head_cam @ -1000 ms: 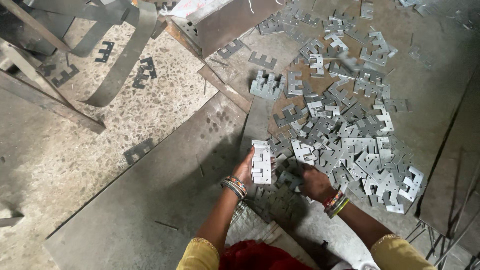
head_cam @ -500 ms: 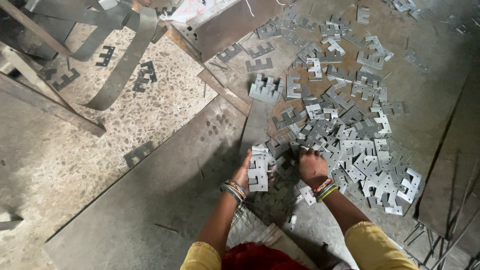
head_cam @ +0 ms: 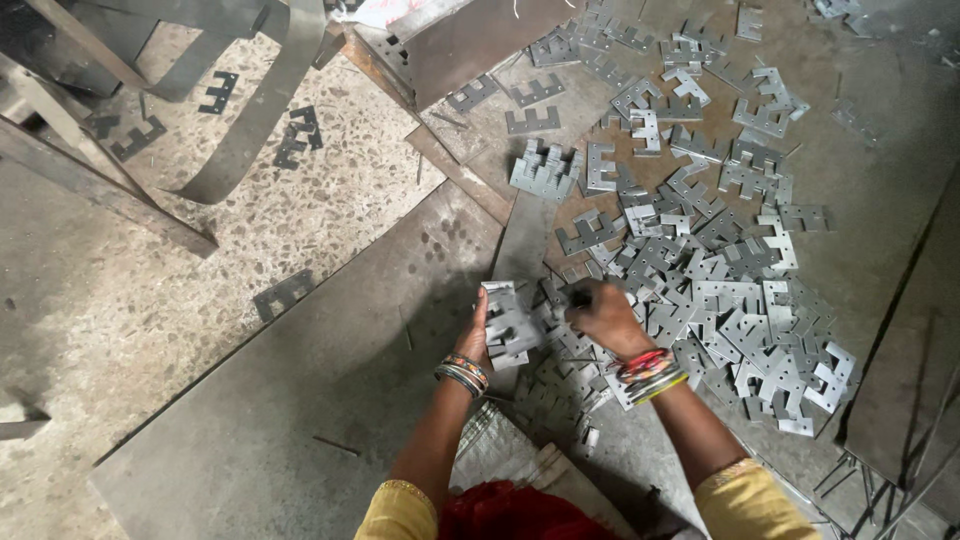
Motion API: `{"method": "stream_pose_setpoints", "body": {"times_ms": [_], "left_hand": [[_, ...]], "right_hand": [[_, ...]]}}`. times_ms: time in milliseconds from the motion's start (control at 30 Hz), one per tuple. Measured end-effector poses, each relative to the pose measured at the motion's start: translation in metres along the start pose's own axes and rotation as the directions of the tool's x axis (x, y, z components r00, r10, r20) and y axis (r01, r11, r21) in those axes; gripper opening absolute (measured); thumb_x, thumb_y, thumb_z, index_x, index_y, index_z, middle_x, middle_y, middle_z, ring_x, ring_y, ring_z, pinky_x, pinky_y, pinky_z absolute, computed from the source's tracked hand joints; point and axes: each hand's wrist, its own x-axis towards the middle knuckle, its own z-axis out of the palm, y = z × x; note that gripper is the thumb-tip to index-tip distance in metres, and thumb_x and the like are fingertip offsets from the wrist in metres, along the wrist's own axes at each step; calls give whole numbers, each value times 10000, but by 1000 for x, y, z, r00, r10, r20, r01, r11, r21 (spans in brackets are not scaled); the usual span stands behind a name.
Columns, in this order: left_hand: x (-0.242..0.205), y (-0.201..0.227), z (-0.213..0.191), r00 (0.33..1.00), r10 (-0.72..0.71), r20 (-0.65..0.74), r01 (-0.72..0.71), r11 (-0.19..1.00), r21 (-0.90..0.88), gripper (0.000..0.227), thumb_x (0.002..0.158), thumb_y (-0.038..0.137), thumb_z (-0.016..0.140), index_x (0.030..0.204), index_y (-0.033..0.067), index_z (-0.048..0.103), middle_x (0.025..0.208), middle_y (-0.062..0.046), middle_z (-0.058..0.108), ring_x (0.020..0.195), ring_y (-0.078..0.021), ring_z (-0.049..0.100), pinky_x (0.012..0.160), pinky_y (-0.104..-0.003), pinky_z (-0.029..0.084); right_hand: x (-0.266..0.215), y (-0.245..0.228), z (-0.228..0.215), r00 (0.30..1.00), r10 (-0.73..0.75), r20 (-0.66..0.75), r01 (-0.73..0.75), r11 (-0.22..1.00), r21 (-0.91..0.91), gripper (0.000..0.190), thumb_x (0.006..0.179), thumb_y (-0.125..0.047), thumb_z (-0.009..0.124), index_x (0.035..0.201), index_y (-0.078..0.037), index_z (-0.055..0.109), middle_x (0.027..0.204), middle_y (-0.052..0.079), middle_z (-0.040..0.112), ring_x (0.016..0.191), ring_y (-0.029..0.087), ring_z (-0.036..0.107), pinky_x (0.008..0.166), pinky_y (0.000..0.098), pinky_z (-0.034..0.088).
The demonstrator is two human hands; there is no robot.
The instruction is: The person gathers small metal brackets from a scattered pile on the floor and stacks them into neat columns. The person repeatedly picks up brackets, aligns them, and places them into growing stacks, occasionally using a metal rod to move or adjust the pile.
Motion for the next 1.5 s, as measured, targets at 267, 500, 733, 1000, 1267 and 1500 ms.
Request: {"method": "stream_pose_setpoints", "body": {"times_ms": [267,500,733,1000,1267,1500], "left_hand": [[-4,4,-19,990,122,66,-118,992,-53,819,798,802,589,1231,111,672,1000,-108,769,826,-242,748,778,-438,634],[22,12,-43,974,209,87,-214,975,62,745,877,754,631,1234,99,653,994,-112,743,808,-237,717,747,-433,602],[26,19,-34,966,-88,244,34,976,217,999,810,978,384,1098,72,692,854,-107,747,679,-238,725,609,-419,628],[-21,14,-7,941,-139,310,108,988,114,1010,794,923,429,1264,65,679,1038,-197,758,885,-316,767,819,-471,645],[-21,16,3,990,-71,123,53,988,146,932,788,903,458,1215,113,711,961,-125,767,801,-257,753,747,-460,625],[-16,7,2,969,-21,246,-4,995,98,766,862,797,542,1179,115,686,905,-114,755,730,-231,748,668,-407,650]], "right_hand": [[-4,-15,93,938,-209,-276,98,925,-367,657,555,-245,892,1108,22,661,962,255,697,909,463,697,681,497,573],[13,-18,45,986,149,70,-149,989,8,420,728,-245,821,1107,-82,736,1053,178,762,988,307,743,905,410,582],[31,-70,-7,765,-637,92,642,765,-47,481,676,-183,835,1094,13,701,1050,222,695,916,420,680,775,491,541],[28,21,13,906,-337,257,404,503,-764,478,862,-128,505,1305,21,606,1283,292,648,1064,374,701,828,443,606],[0,10,-6,569,-822,28,672,445,-592,564,811,-83,556,1373,-42,563,1340,182,639,1197,327,682,1002,444,593],[-14,16,35,954,-261,151,285,616,-735,349,918,-380,607,1002,-70,745,928,112,738,831,218,725,719,348,567]]}}
